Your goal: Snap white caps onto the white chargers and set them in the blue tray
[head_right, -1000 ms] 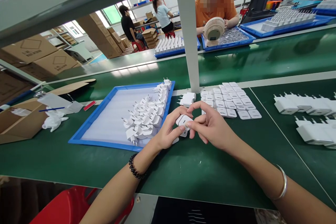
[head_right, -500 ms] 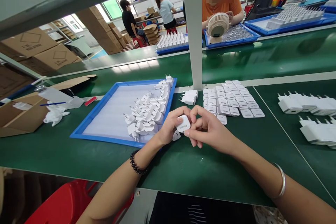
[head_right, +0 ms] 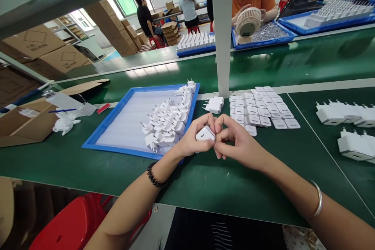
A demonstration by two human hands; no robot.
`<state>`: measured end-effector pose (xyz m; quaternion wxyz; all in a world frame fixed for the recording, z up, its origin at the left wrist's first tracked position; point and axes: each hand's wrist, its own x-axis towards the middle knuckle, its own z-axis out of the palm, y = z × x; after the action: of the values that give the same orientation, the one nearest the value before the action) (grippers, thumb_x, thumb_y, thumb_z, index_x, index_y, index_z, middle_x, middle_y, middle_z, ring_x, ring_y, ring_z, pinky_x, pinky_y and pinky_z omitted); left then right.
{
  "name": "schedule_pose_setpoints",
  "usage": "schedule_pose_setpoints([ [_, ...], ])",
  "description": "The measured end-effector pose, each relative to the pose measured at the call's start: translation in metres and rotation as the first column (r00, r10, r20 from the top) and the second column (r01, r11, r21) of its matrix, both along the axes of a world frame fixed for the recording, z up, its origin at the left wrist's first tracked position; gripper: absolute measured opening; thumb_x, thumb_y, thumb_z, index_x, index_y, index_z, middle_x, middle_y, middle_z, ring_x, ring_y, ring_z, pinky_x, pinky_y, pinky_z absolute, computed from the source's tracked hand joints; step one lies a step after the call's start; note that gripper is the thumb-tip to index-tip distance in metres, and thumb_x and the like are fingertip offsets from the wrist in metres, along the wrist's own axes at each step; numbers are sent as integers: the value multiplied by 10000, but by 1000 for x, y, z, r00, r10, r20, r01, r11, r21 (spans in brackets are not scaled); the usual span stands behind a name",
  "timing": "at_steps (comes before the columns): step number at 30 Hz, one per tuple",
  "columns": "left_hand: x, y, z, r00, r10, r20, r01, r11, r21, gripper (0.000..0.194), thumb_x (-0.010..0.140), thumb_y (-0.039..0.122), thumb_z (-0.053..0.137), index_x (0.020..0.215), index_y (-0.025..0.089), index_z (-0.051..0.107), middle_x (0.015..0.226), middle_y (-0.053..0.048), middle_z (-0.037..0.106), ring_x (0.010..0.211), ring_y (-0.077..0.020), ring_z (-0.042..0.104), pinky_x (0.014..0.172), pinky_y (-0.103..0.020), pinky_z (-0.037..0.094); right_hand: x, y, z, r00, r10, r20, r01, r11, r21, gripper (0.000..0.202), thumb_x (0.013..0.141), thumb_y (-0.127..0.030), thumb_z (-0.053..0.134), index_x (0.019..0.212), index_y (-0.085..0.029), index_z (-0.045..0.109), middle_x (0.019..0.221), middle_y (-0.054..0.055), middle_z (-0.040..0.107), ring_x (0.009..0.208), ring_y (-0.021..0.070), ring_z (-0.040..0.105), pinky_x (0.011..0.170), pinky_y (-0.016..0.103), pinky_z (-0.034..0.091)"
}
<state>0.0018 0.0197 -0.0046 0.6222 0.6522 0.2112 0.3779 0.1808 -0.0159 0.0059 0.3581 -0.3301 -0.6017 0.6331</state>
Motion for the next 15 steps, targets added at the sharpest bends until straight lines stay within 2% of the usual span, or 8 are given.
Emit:
schedule_pose_setpoints([
  [4, 2, 0, -2, 999, 40, 18, -40, 999, 26, 333, 652, 281, 762, 776, 183, 468, 824, 14, 553, 634, -78, 479, 571, -227, 371, -1, -1, -1, 1000, 17, -5, -17, 1000, 13, 279, 860, -124, 634, 896, -257, 391, 590, -79, 615, 573, 119, 574, 581, 253, 460],
  [7, 2, 0, -2, 998, 68, -6, -68, 998, -12, 326, 644, 306, 752, 726, 179, 464, 774, 21, 549, 604, -78, 442, 558, -230, 344, -3, -2, 0, 1000, 30, -2, -30, 999, 15, 259, 883, -138, 611, 899, -257, 382, 600, -67, 632, 585, 123, 567, 593, 258, 464],
  [15, 2, 3, -2, 992, 102, -71, -110, 988, -110, 207, 754, 352, 542, 685, 184, 442, 682, 13, 492, 628, -116, 409, 592, -266, 321, -5, -3, 0, 999, 43, 11, -43, 999, 5, 267, 908, -119, 579, 924, -260, 353, 628, -68, 646, 612, 122, 562, 610, 255, 466],
])
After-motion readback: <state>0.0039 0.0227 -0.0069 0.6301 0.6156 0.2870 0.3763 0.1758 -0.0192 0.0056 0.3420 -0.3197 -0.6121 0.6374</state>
